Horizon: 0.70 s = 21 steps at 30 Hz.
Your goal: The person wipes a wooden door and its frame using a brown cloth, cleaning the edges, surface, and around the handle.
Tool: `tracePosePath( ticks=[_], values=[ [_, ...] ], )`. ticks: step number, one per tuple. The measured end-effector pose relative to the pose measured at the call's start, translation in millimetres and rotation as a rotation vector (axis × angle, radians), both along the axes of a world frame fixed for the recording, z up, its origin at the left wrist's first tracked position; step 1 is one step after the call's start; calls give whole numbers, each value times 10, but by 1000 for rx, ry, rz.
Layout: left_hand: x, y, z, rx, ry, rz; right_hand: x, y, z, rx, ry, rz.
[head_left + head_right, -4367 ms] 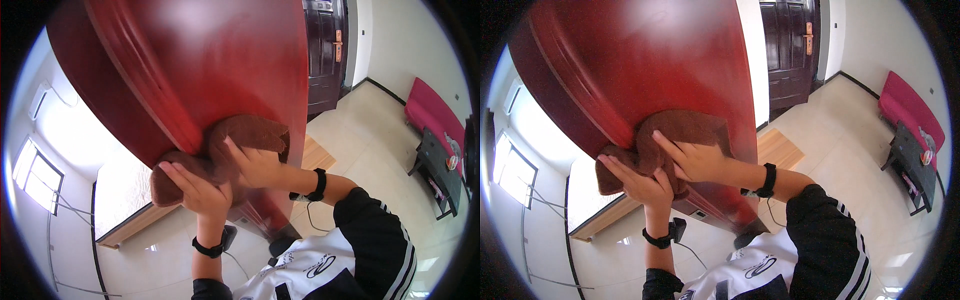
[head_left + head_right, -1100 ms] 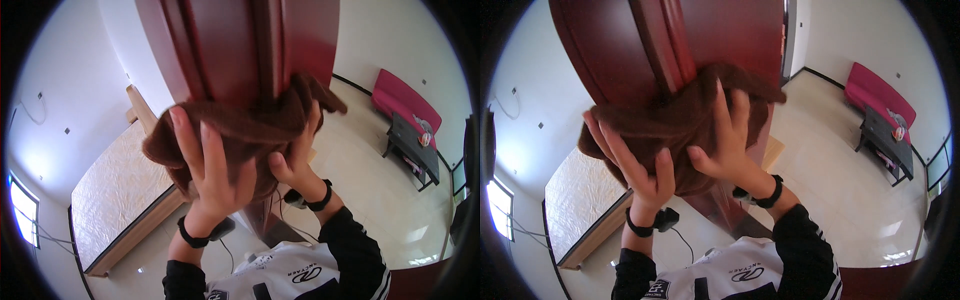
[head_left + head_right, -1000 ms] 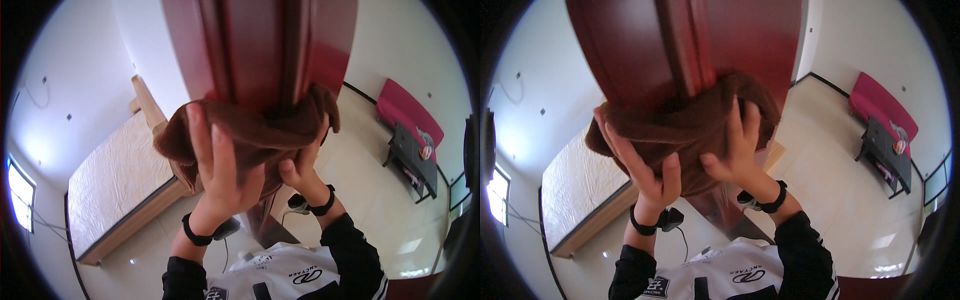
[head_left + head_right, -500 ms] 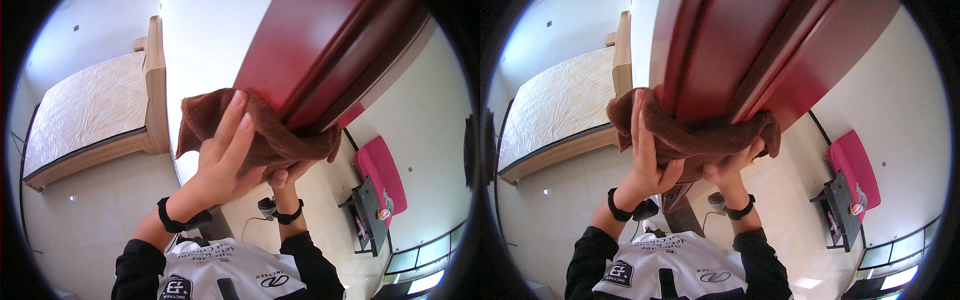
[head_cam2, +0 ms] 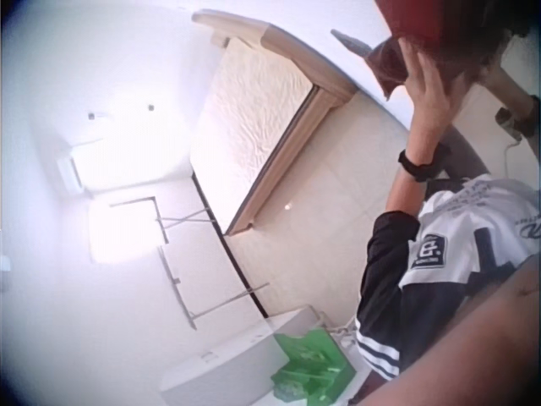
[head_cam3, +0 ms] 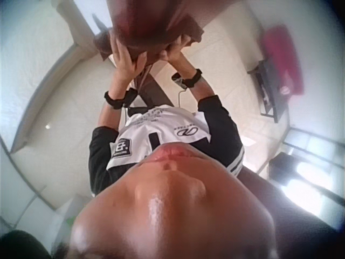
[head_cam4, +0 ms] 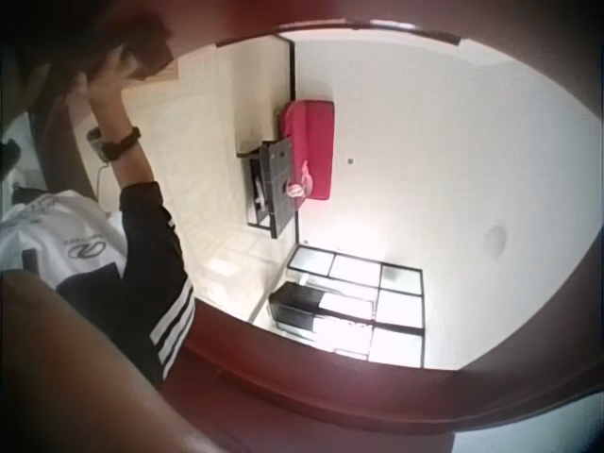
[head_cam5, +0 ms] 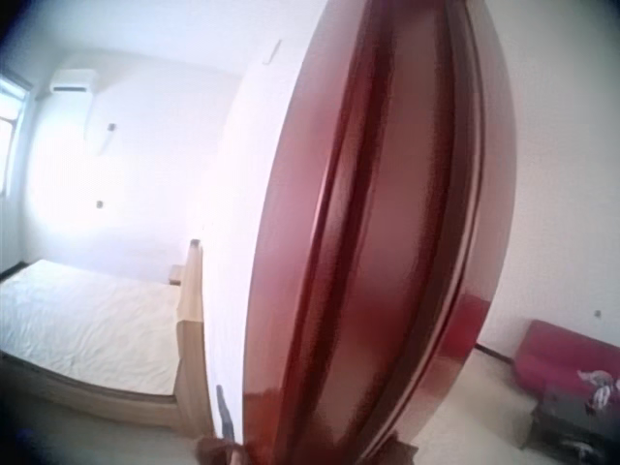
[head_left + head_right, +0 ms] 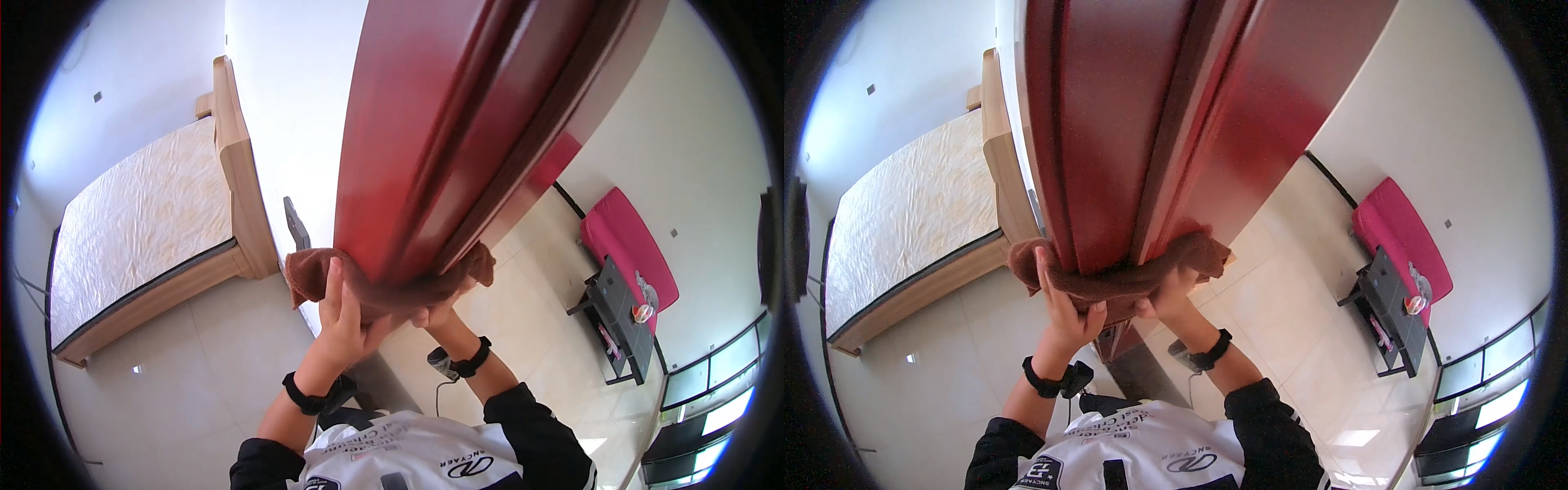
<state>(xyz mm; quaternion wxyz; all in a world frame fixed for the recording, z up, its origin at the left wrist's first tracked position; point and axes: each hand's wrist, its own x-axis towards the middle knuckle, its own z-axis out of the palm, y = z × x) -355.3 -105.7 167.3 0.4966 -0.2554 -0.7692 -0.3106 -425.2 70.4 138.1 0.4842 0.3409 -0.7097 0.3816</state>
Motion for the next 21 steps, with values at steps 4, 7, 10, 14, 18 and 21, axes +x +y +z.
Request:
tracePosePath(
  ticks=[4, 7, 10, 14, 18, 21],
  values=[
    [58, 25, -418, -18, -19, -29, 37, 51, -461, 80, 6, -112],
    [137, -28, -384, -17, -153, -85, 213, -41, -288, 87, 15, -225],
    [144, -70, 339, -80, -103, -114, 226, -61, 360, -6, 146, -136],
    [-5, -51, 1625, -34, 348, -168, 141, -188, 1524, -24, 218, 4],
    [-111, 12, 1848, 30, 459, -256, 269, -194, 1991, -3, 148, 35],
    [-191, -17, 1732, 61, 483, -343, 277, -287, 1881, -103, 80, 122]
  ],
)
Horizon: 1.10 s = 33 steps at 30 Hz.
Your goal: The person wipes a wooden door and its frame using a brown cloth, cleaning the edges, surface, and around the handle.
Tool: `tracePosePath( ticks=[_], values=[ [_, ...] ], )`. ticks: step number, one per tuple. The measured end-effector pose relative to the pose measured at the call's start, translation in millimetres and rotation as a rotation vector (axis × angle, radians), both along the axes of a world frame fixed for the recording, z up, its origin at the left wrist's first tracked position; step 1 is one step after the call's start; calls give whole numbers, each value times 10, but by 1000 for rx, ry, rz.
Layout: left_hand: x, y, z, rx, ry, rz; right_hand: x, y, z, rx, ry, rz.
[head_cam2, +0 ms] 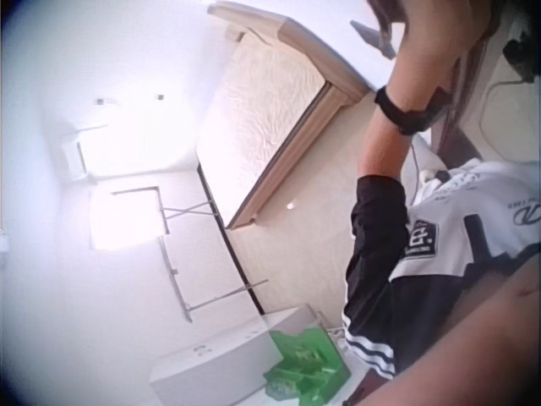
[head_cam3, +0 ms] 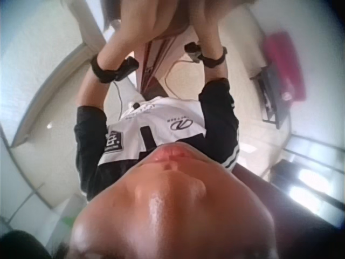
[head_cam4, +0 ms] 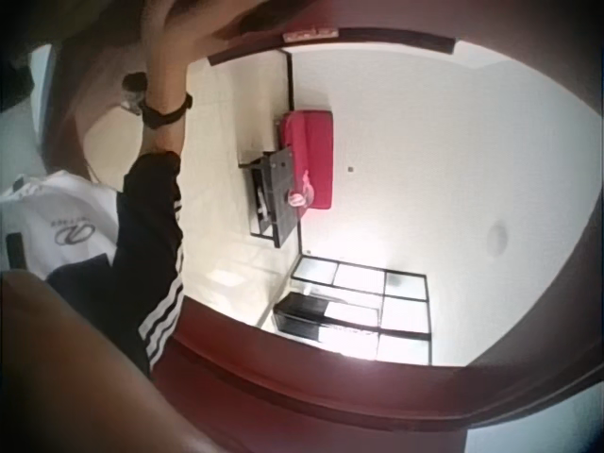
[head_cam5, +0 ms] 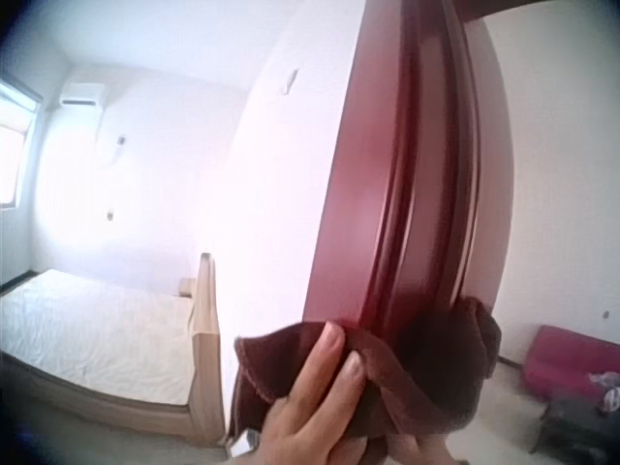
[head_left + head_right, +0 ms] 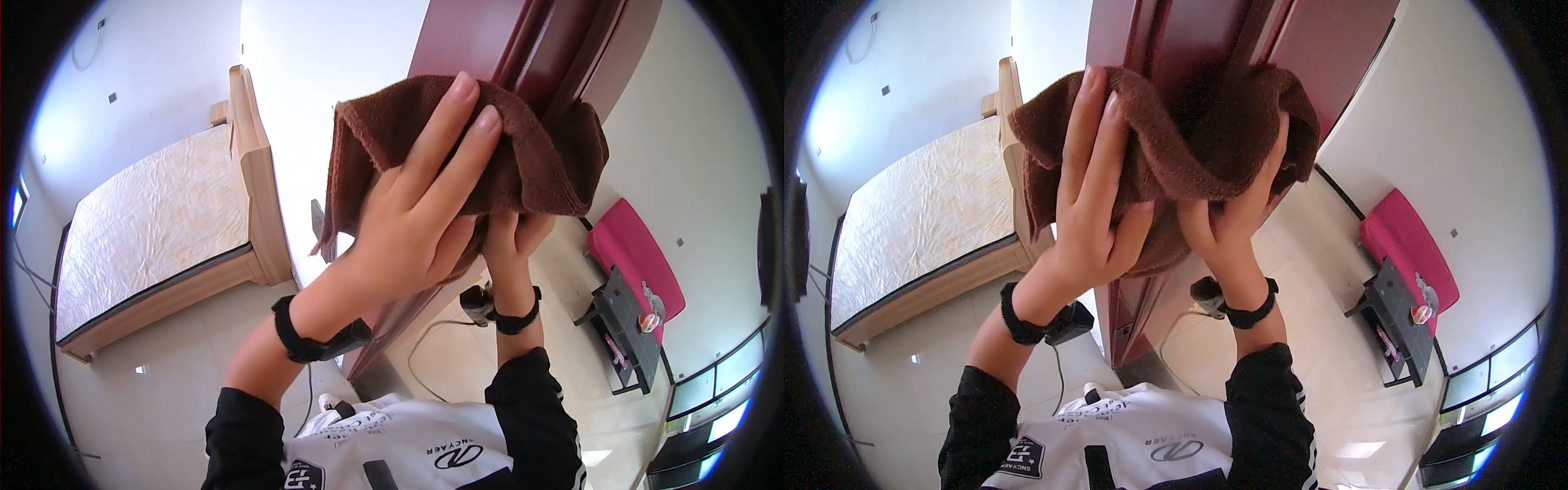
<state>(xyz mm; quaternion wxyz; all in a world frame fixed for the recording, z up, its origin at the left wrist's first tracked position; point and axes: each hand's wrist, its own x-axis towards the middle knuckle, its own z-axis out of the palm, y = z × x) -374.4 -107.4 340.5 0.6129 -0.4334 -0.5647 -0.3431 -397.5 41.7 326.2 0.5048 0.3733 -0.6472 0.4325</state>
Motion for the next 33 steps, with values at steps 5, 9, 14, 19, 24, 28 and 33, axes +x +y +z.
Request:
tracePosePath(
  ticks=[5, 9, 14, 19, 24, 28, 33],
  values=[
    [-42, 12, -106, 52, -13, -32, -51, 101, -151, 70, -51, -159],
    [-43, 3, -155, 34, -48, -63, -204, 157, -111, 141, 344, -272],
    [-34, -34, -277, -9, -131, -16, -102, 158, -234, 186, 193, -347],
    [15, -102, -523, -156, -284, 86, -175, 159, -598, 140, 126, -271],
    [20, -121, -789, -153, -306, 123, -2, 37, -752, 70, -49, -205],
    [51, -116, -1211, -179, -362, 184, 48, -27, -1145, 3, 12, -233],
    [143, -152, -2051, -137, -390, 174, 136, -46, -2077, 94, -249, -221]
  ],
)
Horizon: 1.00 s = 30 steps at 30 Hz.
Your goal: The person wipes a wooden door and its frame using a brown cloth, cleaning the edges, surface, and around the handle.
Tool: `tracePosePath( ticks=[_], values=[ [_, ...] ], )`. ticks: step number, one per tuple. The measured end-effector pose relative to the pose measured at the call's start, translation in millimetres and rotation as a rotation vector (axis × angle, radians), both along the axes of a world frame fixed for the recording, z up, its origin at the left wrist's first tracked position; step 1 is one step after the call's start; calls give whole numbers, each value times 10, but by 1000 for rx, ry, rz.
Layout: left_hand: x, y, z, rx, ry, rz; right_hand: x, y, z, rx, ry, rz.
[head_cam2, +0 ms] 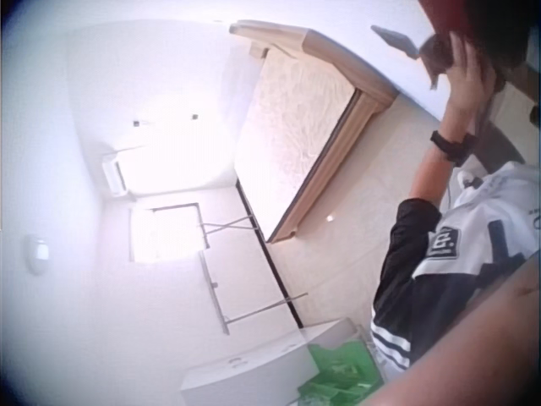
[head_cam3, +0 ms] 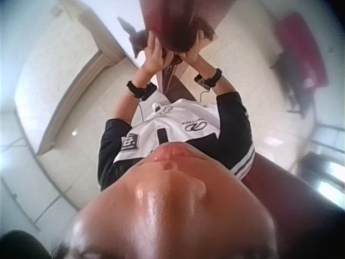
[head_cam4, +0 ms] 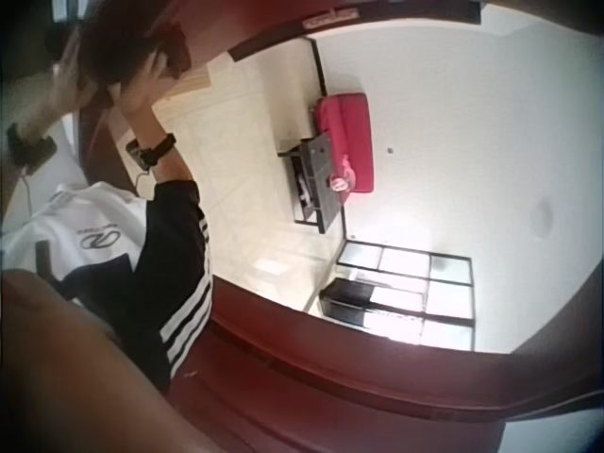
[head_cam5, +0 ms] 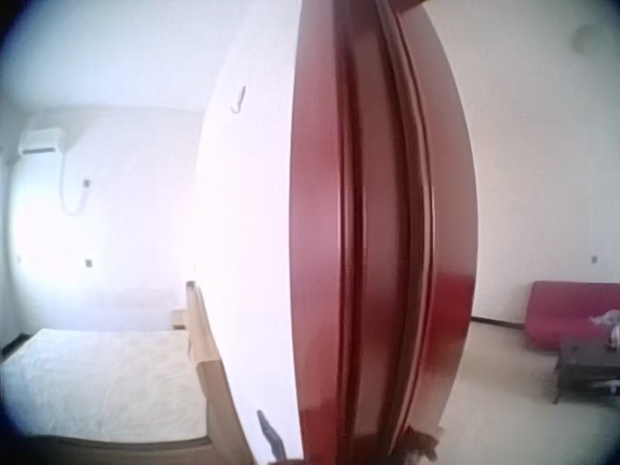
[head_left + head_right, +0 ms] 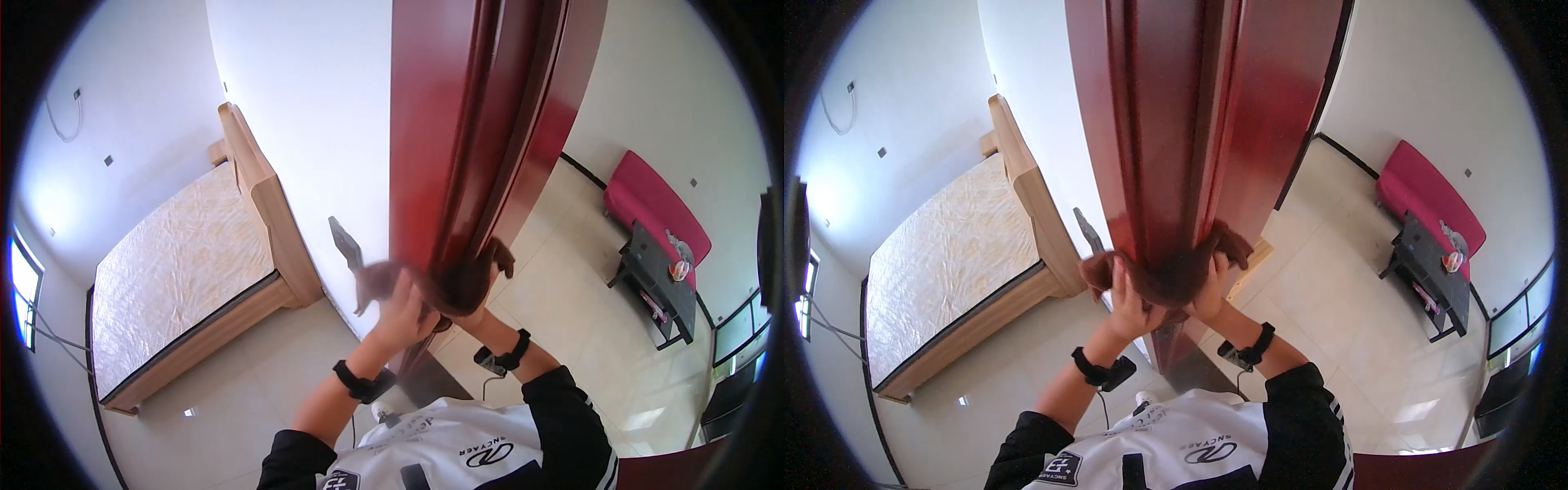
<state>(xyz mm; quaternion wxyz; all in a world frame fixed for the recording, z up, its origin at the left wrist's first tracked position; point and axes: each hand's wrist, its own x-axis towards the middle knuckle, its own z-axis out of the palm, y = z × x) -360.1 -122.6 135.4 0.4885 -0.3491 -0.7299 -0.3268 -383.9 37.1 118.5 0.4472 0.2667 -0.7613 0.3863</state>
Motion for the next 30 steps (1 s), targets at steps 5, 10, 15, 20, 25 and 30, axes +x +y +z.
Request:
tracePosePath(
  ticks=[5, 10, 15, 20, 25, 30],
  values=[
    [61, -77, -280, -288, 109, 67, 88, -63, -326, -74, -43, 39],
    [-24, -117, 889, -473, 216, -72, 69, 51, 383, 35, 147, -118],
    [-4, 4, 1410, -254, 314, -130, 133, -141, 756, -133, 202, -206],
    [33, -112, 1101, -300, -246, -253, 211, -240, 704, -32, 188, -269],
    [-201, -218, 742, -234, 351, -210, 275, -468, 647, -402, 185, -122],
    [-222, -170, 582, -422, 212, -183, 372, -263, 232, -427, -82, -181]
  ],
)
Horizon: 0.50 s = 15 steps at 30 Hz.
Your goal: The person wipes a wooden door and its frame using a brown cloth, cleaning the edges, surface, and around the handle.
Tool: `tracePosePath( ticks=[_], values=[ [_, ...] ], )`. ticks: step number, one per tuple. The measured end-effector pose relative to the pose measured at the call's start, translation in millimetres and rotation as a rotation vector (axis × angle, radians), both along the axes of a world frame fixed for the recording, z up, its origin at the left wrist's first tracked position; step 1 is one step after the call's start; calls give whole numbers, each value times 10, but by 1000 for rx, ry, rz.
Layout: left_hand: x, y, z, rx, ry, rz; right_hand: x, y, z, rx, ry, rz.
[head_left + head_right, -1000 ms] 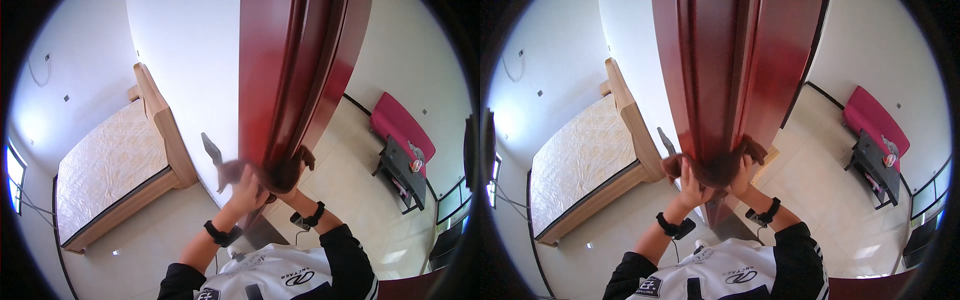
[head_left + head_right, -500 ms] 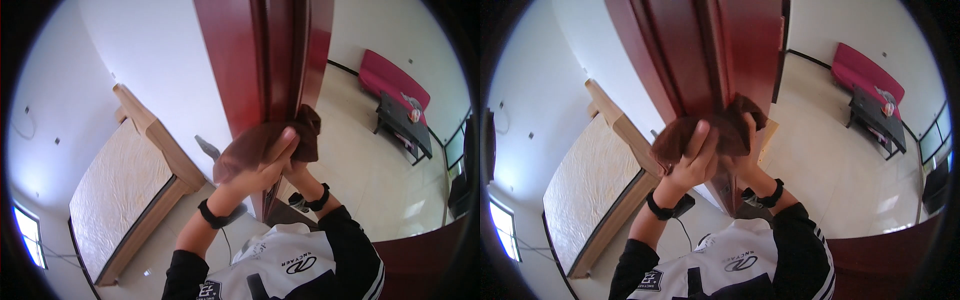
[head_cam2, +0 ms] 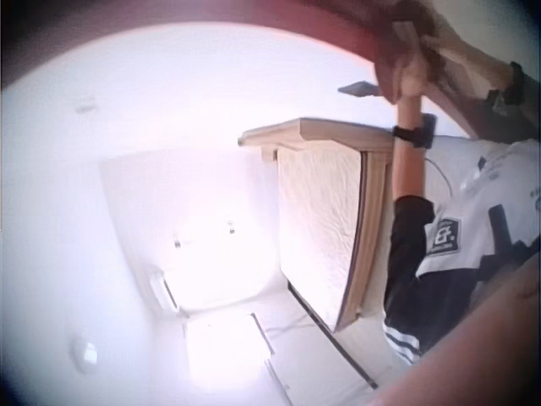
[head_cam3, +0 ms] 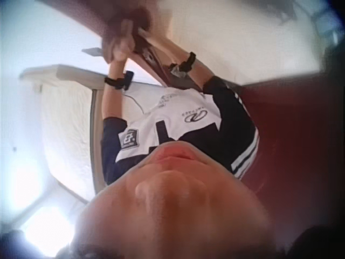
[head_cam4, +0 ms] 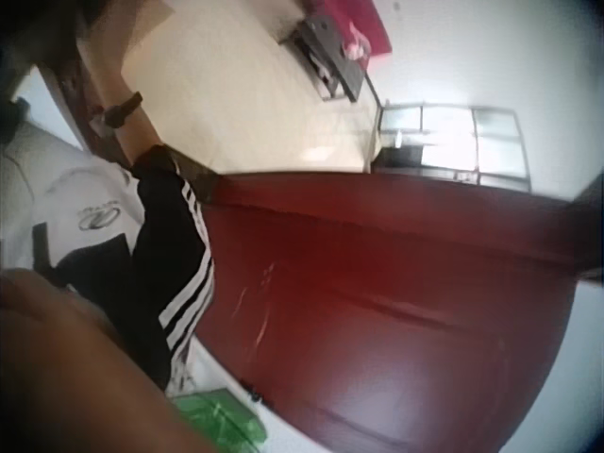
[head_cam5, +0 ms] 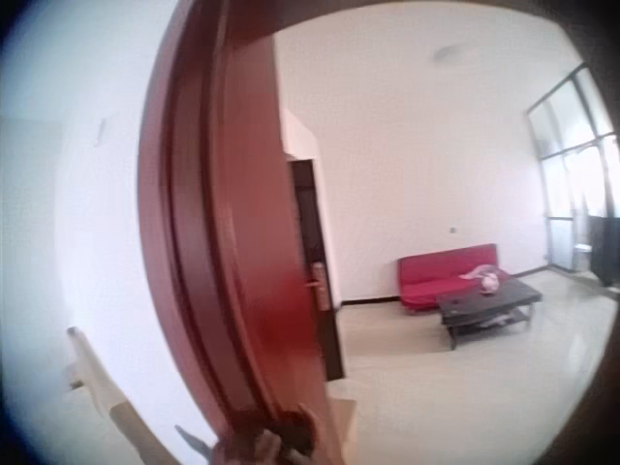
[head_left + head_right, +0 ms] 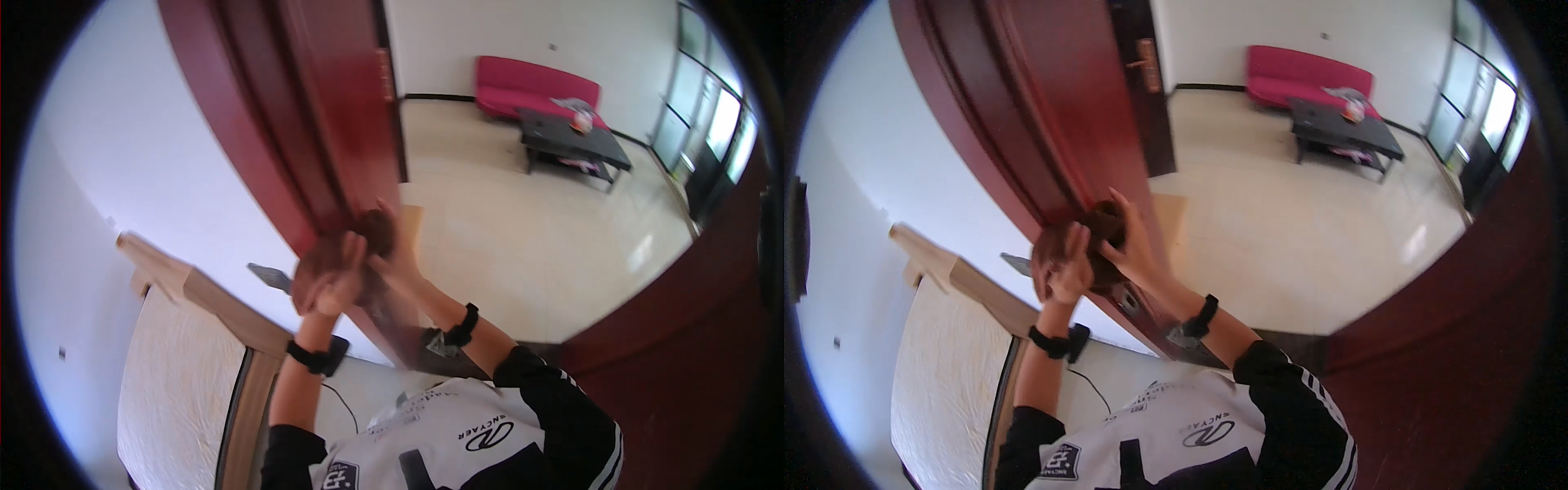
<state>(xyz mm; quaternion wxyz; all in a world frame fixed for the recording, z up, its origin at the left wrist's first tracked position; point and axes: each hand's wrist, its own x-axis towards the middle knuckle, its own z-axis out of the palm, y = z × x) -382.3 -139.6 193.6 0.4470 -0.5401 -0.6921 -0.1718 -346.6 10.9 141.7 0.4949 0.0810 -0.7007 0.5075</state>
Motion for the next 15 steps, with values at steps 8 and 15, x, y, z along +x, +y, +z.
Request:
tracePosePath(
  ticks=[8, 15],
  values=[
    [1331, 527, -328, -194, 580, -599, 2913, -292, -409, -264, -577, -322],
    [3975, 695, -266, 211, 84, -1314, 6024, -1793, 188, -533, -508, -919]
  ],
)
